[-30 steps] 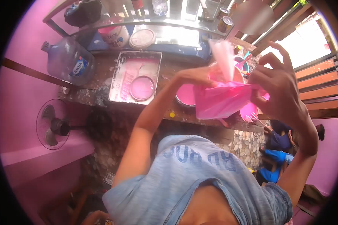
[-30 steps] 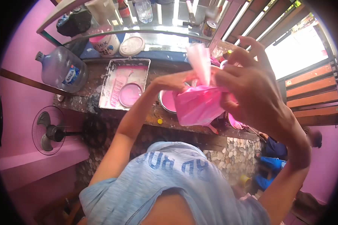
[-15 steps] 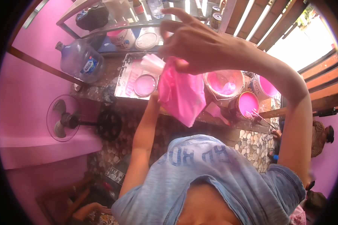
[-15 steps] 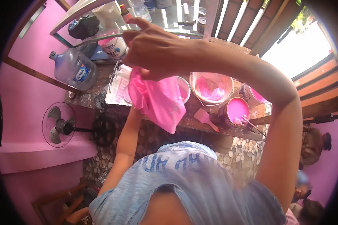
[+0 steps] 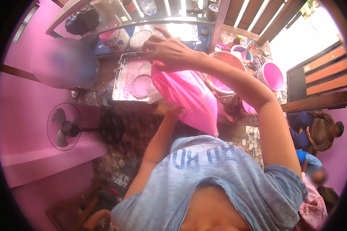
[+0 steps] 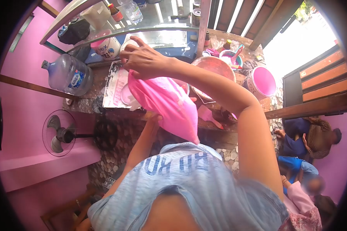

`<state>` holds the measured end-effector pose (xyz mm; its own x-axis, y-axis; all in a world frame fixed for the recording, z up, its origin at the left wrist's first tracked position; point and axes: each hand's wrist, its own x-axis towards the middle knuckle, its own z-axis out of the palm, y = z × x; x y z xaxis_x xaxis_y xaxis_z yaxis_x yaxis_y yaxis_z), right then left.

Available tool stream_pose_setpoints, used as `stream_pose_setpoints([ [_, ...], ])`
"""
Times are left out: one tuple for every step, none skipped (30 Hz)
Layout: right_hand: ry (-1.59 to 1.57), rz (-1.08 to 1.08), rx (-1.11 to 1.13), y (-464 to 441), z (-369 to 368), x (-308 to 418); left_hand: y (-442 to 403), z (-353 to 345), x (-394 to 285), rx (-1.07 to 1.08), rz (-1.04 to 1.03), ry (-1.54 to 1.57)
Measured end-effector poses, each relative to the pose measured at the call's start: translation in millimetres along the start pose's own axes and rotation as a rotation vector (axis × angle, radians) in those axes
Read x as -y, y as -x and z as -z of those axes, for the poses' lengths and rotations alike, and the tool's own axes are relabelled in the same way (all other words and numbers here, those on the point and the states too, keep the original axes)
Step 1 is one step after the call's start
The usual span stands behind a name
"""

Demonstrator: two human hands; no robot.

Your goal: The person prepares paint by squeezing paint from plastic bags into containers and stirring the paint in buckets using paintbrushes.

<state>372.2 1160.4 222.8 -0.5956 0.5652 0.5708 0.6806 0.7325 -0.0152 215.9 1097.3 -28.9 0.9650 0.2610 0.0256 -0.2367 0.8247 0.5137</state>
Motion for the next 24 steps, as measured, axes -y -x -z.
stream_pose_setpoints([
  [0.006,-0.022,0.027,8.1,-3.1,-1.3,-1.1,0.2,10.9,0.002,0.001,0.027],
  [0.011,-0.066,0.045,18.1,-7.3,-2.3,-6.2,-0.5,23.9,0.005,0.005,0.053],
  [-0.018,-0.096,0.056,28.9,-12.1,-3.4,-9.8,-2.9,34.6,0.01,0.009,0.072],
  [-0.047,-0.126,0.067,40.2,-16.9,-3.3,-14.8,-5.2,45.7,0.02,0.014,0.094],
  [-0.074,-0.151,0.079,50.4,-19.5,-3.6,-19.5,-8.2,55.3,0.022,0.016,0.102],
  [-0.094,-0.161,0.093,59.3,-18.6,-2.4,-24.6,-12.4,63.9,0.027,0.015,0.115],
  [-0.13,-0.182,0.108,67.5,-17.9,-1.2,-30.9,-16.0,72.1,0.031,0.009,0.125],
  [-0.17,-0.201,0.125,74.6,-17.0,1.3,-37.2,-25.8,77.7,0.025,-0.005,0.132],
  [-0.213,-0.219,0.144,81.6,-17.7,2.2,-41.5,-42.5,76.9,0.005,-0.024,0.137],
  [-0.222,-0.192,0.125,89.9,-21.0,1.3,-45.6,-59.3,74.9,-0.02,-0.044,0.142],
  [-0.252,-0.23,0.154,94.3,-21.0,2.1,-49.9,-79.8,70.4,-0.045,-0.064,0.145],
  [-0.28,-0.269,0.182,98.2,-20.1,5.3,-52.9,-90.7,67.4,-0.058,-0.081,0.122],
  [-0.305,-0.309,0.21,101.1,-19.0,9.7,-56.0,-92.3,70.2,-0.07,-0.092,0.109],
  [-0.311,-0.33,0.214,102.5,-16.2,13.8,-59.1,-93.9,73.1,-0.082,-0.103,0.096],
  [-0.331,-0.347,0.224,105.3,-18.7,15.4,-63.0,-90.4,80.1,-0.095,-0.109,0.094],
  [-0.349,-0.364,0.232,109.9,-23.9,16.3,-65.5,-88.6,84.3,-0.108,-0.113,0.091],
  [-0.368,-0.382,0.241,112.3,-26.0,18.6,-65.2,-95.7,81.3,-0.154,-0.07,0.128],
  [-0.361,-0.395,0.247,114.3,-26.8,20.6,-64.5,-104.3,76.1,-0.198,-0.029,0.163],
  [-0.354,-0.405,0.252,115.2,-27.3,23.2,-64.3,-109.2,72.4,-0.242,0.011,0.197],
  [-0.348,-0.415,0.257,115.8,-27.4,26.7,-65.6,-107.9,74.1,-0.242,0.013,0.202],
  [-0.347,-0.485,0.245,117.5,-27.4,31.7,-67.7,-104.4,78.3,-0.243,0.015,0.207],
  [-0.345,-0.554,0.232,120.0,-27.5,36.2,-70.1,-99.8,81.5,-0.243,0.016,0.211],
  [-0.342,-0.624,0.22,123.3,-28.7,38.1,-71.8,-94.8,84.5,-0.245,-0.003,0.193],
  [-0.338,-0.714,0.295,130.3,-32.8,36.1,-73.8,-89.8,86.2,-0.246,-0.024,0.174],
])
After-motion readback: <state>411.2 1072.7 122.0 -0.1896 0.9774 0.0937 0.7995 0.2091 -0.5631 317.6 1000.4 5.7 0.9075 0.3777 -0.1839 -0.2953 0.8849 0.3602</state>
